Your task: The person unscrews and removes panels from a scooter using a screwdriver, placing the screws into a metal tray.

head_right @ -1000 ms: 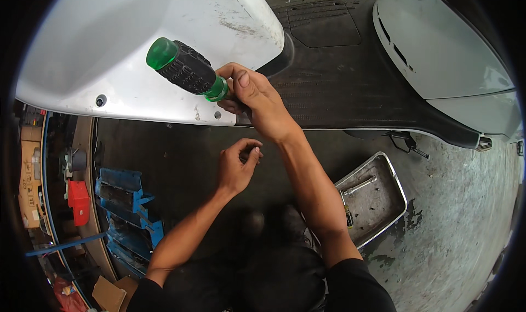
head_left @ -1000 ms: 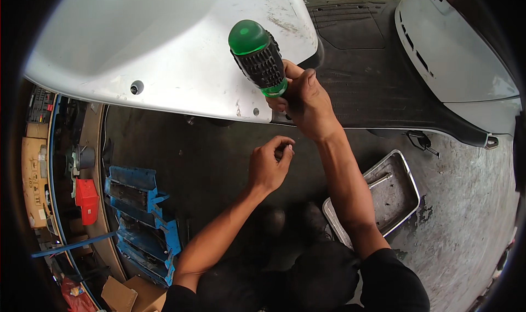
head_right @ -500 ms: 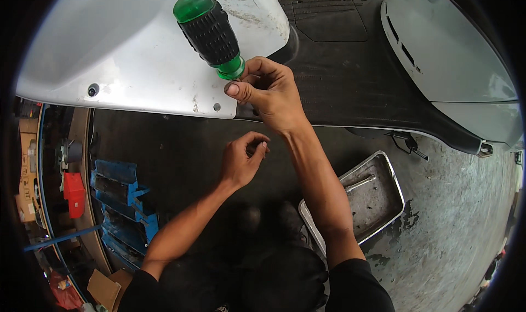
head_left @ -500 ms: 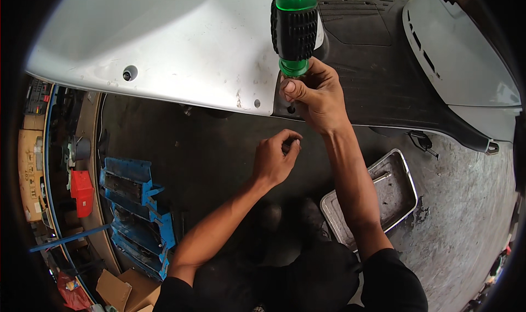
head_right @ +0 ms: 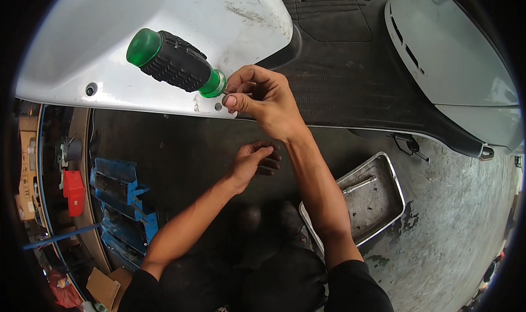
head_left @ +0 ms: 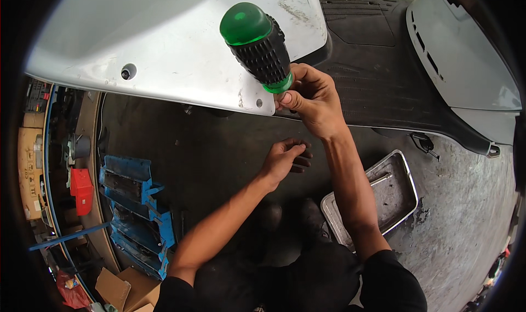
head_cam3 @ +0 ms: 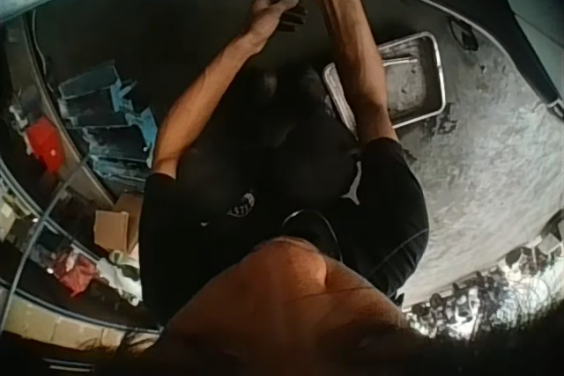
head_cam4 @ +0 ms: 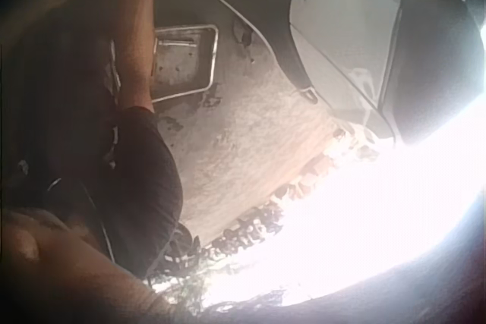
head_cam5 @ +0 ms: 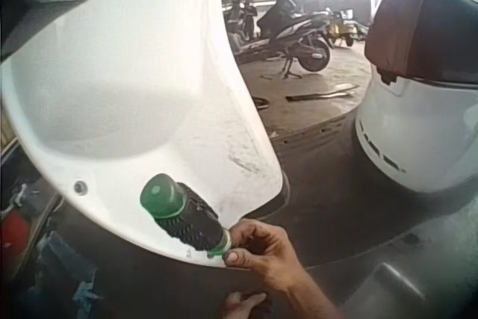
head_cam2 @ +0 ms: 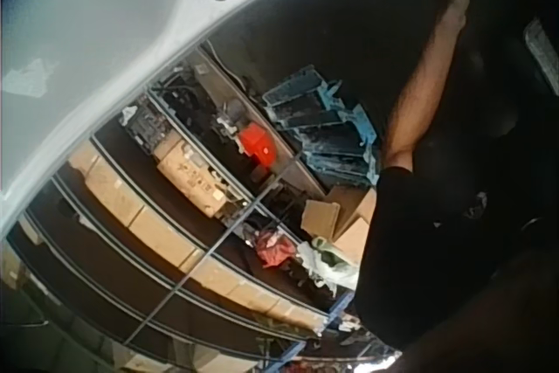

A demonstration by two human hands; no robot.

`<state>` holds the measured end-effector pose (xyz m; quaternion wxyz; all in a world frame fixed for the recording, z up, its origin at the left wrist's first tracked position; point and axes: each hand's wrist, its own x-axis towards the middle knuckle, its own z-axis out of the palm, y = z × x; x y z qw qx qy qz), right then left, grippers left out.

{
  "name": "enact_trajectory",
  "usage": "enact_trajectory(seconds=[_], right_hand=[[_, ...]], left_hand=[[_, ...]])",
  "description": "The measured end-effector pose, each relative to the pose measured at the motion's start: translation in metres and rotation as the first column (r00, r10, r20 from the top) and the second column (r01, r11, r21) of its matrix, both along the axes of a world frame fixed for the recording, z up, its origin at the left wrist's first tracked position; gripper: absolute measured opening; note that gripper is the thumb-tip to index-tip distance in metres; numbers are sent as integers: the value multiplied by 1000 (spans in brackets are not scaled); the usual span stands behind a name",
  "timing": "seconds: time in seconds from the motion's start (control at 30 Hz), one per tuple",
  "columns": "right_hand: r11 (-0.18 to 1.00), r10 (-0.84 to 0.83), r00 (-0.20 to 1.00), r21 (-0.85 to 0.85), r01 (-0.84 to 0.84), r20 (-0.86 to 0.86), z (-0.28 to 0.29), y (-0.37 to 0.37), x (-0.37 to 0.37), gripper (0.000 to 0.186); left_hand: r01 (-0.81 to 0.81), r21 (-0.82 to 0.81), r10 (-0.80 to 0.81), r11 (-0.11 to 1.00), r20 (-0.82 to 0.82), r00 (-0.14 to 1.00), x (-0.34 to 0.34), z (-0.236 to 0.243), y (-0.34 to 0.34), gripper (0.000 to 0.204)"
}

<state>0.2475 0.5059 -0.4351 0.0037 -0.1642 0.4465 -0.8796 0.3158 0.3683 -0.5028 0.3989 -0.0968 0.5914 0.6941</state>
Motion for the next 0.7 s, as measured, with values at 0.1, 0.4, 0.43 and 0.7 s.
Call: enact_trajectory(seconds=[0.1,0.4,0.43,0.7], right_hand=[[1000,15,1000,-15,-15,10,-2,0,-1,30],[998,-67,983,-4,67,-172,0,-8,0,24],[998,-64,986,-9,64,-153,0,-7,1,23],[987,-102,994,-124,97,-35,-4,-1,-4,17]], left_hand=[[64,-28,-66,998,-70,995,1,-2,2,25],[76,-43,-79,996,-77,994,1,-3,1,24],[79,-49,-83,996,-75,994,0,-3,2,24],[83,-64,-89,995,-97,991,0,-1,1,24]])
